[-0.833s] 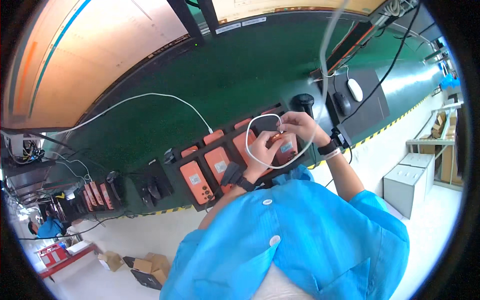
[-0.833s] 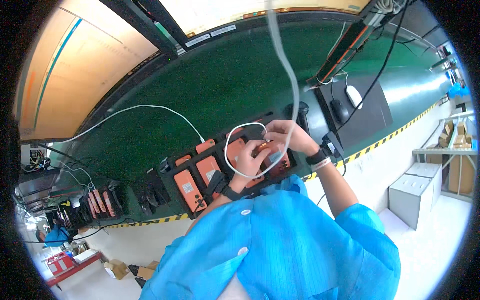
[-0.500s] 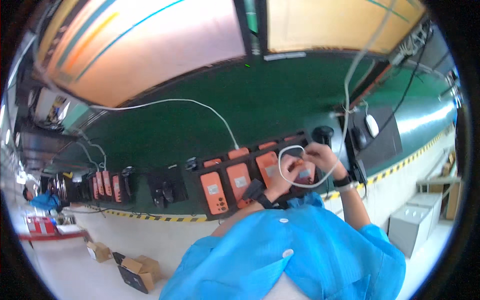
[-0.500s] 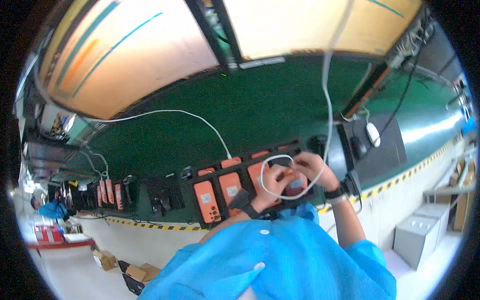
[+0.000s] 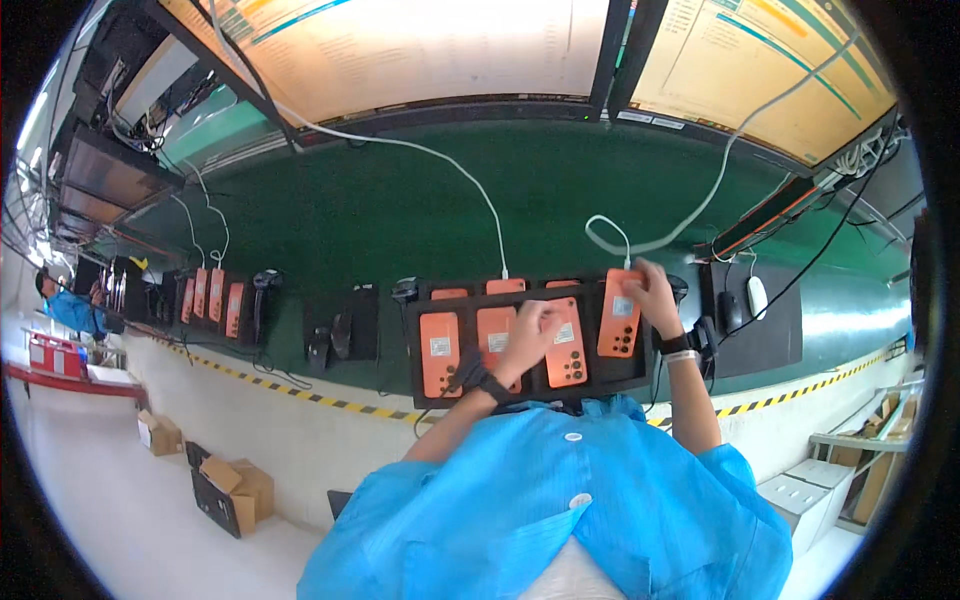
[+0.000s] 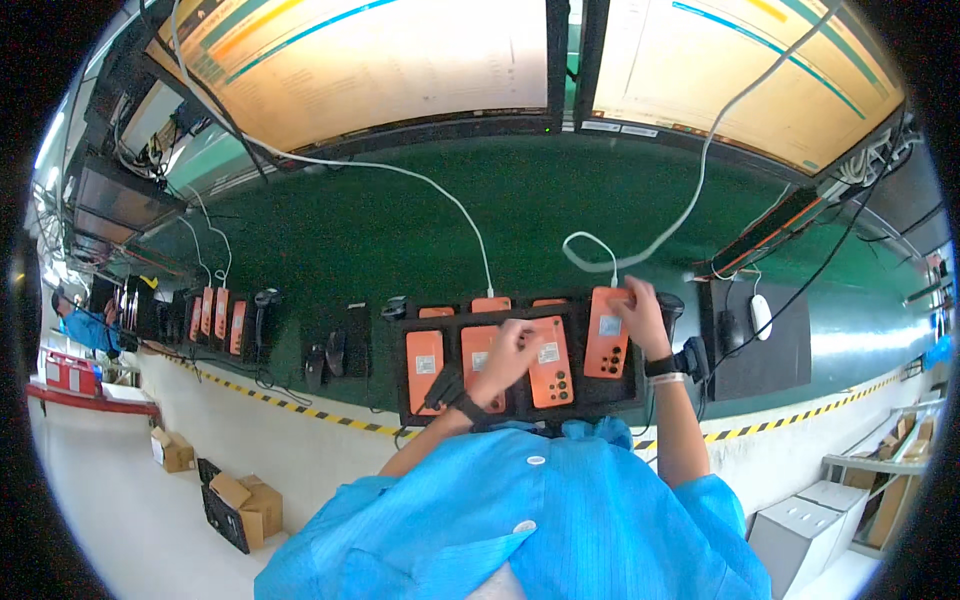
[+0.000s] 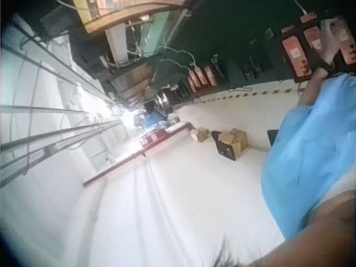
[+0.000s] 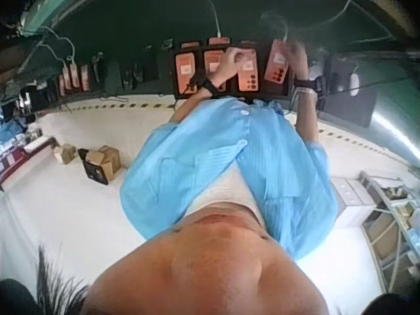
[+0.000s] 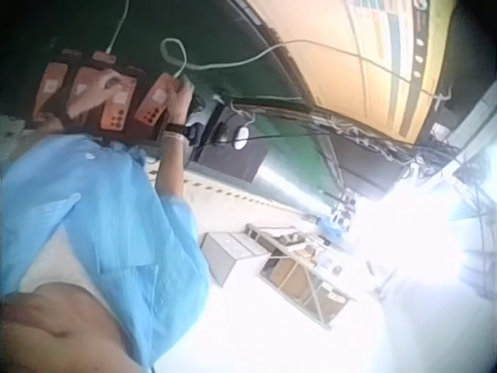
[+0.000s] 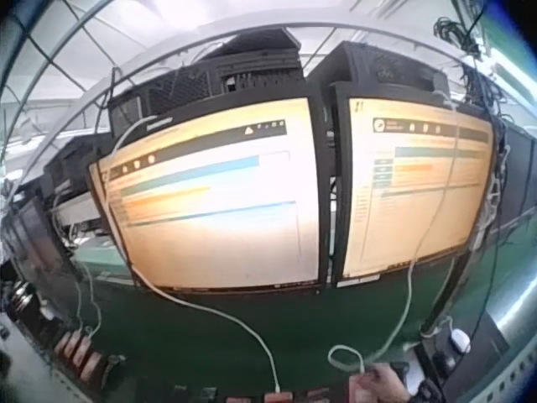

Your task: Scanning barcodes on electronic devices and placing them in a tray.

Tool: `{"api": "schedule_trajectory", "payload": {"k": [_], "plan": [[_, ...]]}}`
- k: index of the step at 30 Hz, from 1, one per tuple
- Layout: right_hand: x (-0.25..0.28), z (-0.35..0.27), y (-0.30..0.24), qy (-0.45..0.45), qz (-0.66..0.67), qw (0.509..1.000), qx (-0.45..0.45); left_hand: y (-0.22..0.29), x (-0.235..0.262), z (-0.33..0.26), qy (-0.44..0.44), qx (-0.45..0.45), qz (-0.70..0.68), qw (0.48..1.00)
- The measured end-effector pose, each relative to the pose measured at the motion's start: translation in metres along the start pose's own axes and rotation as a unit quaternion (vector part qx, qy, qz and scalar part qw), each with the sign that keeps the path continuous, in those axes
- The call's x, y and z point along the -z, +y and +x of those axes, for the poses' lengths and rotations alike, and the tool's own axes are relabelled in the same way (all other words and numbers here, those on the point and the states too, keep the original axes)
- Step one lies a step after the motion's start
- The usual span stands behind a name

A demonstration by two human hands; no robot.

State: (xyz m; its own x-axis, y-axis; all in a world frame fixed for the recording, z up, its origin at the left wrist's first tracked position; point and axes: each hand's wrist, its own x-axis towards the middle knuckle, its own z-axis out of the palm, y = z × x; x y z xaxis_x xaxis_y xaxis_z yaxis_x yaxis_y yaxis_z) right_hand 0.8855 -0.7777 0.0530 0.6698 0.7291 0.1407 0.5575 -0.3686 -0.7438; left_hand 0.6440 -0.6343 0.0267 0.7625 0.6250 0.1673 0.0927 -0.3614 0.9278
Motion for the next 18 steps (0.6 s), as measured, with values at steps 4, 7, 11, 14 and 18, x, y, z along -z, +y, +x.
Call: {"api": "schedule_trajectory", "payload": {"k": [4, 7, 11, 14, 18], "plan": [[-0.049, 0.018, -0.041, 0.031, -0.025, 0.992, 0.118, -0.031, 0.079, -0.041, 0.158, -0.004, 0.188, 0.969], [-0.099, 0.027, -0.078, -0.147, 0.092, 0.984, 0.036, -0.026, 0.114, -0.071, 0.266, 0.074, 0.378, 0.884], [-0.178, 0.043, -0.083, -0.194, -0.002, 0.979, 0.066, -0.041, 0.119, -0.119, 0.245, 0.189, 0.409, 0.859], [-0.194, 0.038, -0.092, -0.188, -0.002, 0.982, 0.025, -0.053, 0.117, -0.128, 0.285, 0.235, 0.380, 0.848], [-0.195, 0.039, -0.088, -0.222, 0.032, 0.973, -0.057, -0.056, 0.124, -0.137, 0.277, 0.248, 0.322, 0.871]]}}
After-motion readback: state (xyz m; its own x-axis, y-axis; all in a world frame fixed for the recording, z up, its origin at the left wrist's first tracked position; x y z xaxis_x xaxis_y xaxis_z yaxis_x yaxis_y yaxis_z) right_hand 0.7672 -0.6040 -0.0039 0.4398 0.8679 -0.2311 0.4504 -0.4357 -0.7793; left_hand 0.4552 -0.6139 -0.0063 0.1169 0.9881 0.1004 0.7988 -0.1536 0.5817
